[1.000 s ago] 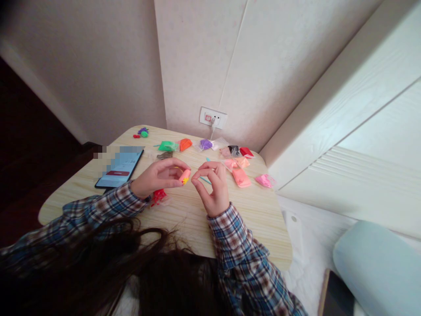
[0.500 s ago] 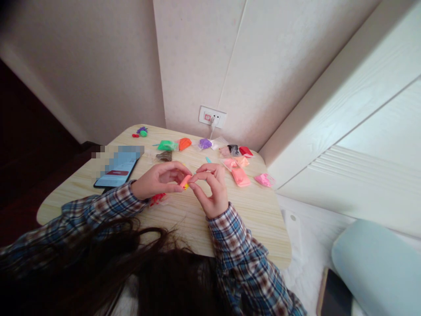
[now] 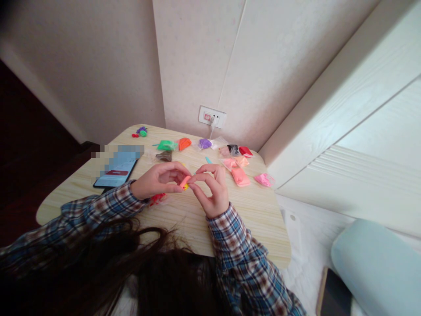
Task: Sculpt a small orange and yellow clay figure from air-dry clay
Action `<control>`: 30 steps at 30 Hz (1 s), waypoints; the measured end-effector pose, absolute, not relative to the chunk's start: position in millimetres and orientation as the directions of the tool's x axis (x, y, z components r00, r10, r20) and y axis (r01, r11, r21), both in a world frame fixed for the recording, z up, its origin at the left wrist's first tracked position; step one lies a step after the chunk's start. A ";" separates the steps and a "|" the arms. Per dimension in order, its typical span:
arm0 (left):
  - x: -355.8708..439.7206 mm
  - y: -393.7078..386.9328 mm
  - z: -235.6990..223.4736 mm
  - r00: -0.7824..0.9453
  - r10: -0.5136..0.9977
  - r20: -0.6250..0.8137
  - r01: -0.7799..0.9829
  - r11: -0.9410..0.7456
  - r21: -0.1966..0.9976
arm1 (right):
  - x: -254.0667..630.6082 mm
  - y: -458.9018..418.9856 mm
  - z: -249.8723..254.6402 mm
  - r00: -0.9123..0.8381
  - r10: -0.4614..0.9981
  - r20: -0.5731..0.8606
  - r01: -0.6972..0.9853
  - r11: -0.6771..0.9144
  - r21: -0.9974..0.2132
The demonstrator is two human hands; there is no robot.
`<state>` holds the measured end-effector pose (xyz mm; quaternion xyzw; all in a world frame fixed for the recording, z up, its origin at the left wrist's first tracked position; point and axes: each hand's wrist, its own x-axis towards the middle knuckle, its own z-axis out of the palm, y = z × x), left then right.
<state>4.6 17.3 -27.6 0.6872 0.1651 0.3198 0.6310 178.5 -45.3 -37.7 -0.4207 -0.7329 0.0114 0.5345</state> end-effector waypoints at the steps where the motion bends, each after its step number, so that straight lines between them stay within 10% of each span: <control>1: 4.7 17.1 -27.0 0.740 0.633 0.228 -0.177 -0.143 0.974 | 178.8 -45.7 -37.5 -0.074 0.629 0.774 0.618 0.638 -0.459; 10: 4.1 15.7 -22.7 0.733 0.650 0.200 -0.170 -0.110 0.979 | 183.1 -53.5 -34.1 -0.175 0.491 0.854 0.721 0.654 -0.228; 30: 2.5 18.0 -23.1 0.749 0.617 0.242 -0.223 -0.110 0.969 | 183.1 -53.6 -33.4 -0.189 0.486 0.853 0.729 0.652 -0.210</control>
